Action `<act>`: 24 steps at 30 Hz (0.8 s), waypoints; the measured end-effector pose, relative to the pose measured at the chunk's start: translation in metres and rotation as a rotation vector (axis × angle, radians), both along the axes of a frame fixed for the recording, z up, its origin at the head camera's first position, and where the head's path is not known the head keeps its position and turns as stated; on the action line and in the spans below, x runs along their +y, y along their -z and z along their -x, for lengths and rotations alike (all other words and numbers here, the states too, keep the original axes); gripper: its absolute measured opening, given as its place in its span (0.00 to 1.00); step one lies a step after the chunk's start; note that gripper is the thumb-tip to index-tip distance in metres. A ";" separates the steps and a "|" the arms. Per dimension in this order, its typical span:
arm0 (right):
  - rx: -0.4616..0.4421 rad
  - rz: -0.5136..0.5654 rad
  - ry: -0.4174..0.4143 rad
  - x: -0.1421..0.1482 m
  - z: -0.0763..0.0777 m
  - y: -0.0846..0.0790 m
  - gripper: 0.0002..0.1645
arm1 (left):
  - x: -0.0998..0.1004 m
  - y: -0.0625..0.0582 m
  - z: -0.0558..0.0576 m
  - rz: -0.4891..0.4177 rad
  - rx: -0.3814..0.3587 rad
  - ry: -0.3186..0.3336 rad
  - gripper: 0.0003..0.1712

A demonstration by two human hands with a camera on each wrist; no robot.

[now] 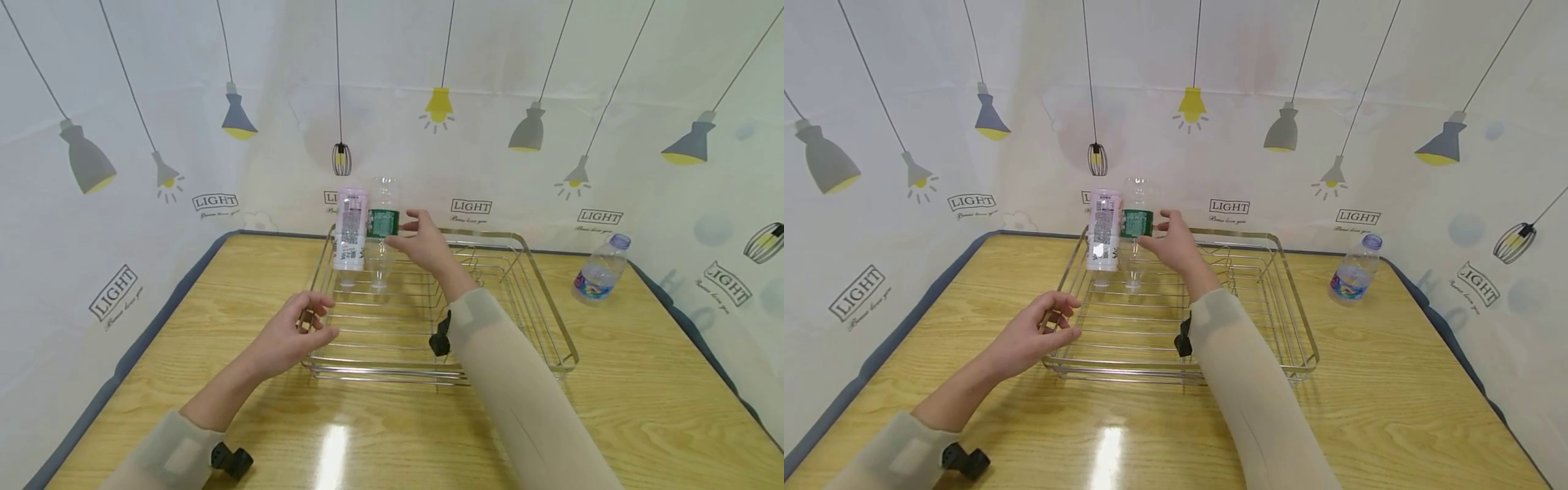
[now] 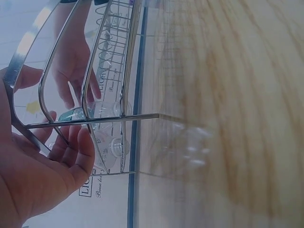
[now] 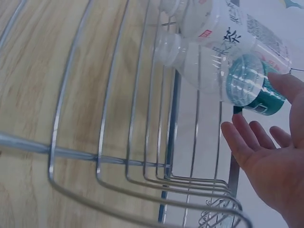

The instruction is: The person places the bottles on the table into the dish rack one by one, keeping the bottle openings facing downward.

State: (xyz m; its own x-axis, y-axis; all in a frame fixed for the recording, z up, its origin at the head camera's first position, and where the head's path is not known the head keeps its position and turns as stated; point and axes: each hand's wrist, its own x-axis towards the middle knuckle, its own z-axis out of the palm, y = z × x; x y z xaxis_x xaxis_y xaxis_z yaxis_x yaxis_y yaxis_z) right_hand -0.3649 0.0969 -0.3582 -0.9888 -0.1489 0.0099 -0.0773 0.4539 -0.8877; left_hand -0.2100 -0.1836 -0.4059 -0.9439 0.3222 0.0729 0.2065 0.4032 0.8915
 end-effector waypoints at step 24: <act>0.241 0.236 0.000 0.078 -0.049 -0.088 0.39 | 0.001 0.001 0.000 -0.015 -0.007 -0.003 0.28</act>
